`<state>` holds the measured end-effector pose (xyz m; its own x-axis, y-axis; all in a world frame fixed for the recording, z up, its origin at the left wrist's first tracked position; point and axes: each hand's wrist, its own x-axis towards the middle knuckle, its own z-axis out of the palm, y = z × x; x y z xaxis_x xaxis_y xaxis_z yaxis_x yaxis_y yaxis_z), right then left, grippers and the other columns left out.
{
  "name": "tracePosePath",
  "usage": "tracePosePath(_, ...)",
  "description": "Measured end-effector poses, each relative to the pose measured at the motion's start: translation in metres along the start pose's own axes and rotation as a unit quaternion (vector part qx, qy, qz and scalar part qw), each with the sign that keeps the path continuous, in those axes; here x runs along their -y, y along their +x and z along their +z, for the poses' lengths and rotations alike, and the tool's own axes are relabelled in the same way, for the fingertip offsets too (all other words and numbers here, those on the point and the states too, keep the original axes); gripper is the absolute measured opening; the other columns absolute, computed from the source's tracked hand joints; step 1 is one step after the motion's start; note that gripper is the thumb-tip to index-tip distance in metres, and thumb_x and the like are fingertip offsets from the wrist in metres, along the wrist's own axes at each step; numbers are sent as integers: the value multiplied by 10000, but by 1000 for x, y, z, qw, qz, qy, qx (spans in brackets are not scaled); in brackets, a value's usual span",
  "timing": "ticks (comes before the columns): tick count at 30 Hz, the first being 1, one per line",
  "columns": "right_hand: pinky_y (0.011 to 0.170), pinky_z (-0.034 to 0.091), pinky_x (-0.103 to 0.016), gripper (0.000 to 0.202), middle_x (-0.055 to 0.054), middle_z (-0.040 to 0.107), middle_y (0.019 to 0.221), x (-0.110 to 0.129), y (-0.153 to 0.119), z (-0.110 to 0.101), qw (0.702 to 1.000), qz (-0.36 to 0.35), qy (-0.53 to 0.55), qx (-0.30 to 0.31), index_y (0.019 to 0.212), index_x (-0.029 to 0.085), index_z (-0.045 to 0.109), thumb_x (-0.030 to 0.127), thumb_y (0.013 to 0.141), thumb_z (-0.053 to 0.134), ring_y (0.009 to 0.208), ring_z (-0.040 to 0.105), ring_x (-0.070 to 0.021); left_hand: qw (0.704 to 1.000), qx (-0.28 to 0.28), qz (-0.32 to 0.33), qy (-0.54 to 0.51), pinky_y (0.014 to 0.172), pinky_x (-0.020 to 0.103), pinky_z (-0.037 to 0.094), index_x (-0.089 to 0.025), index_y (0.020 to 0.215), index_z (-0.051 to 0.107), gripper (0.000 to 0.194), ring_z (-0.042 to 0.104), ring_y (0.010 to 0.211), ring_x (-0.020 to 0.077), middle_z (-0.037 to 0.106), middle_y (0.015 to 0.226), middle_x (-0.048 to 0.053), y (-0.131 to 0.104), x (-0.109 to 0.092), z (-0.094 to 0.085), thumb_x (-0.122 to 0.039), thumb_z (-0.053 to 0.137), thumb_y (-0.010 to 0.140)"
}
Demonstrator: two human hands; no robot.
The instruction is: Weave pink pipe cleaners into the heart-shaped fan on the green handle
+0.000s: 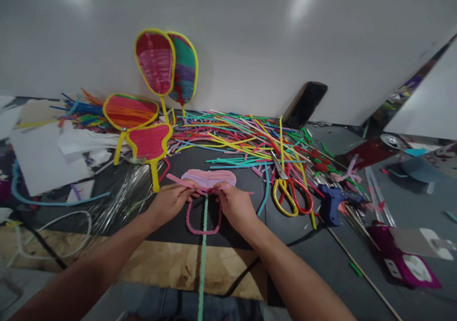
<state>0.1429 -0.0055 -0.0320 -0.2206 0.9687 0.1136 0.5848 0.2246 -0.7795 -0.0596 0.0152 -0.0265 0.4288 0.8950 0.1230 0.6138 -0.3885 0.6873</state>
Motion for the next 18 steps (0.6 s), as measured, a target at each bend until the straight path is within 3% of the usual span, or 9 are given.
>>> tracePosePath(6,736,473,-276,203,-79,651,860,-1,2,3,989,-99,-97,-47,876,194,594,198,900,393,821,622,-187,998,-8,33,47,698,239,500,-177,951,633,281,642,680,143,692,748,18,-1,0,2,-215,368,865)
tracePosePath(18,670,449,-269,167,-67,682,826,-2,5,3,989,-53,-133,-34,874,207,606,190,879,439,768,631,-198,990,-17,81,114,720,249,491,-185,907,643,280,641,703,147,690,723,20,2,7,3,-223,365,894)
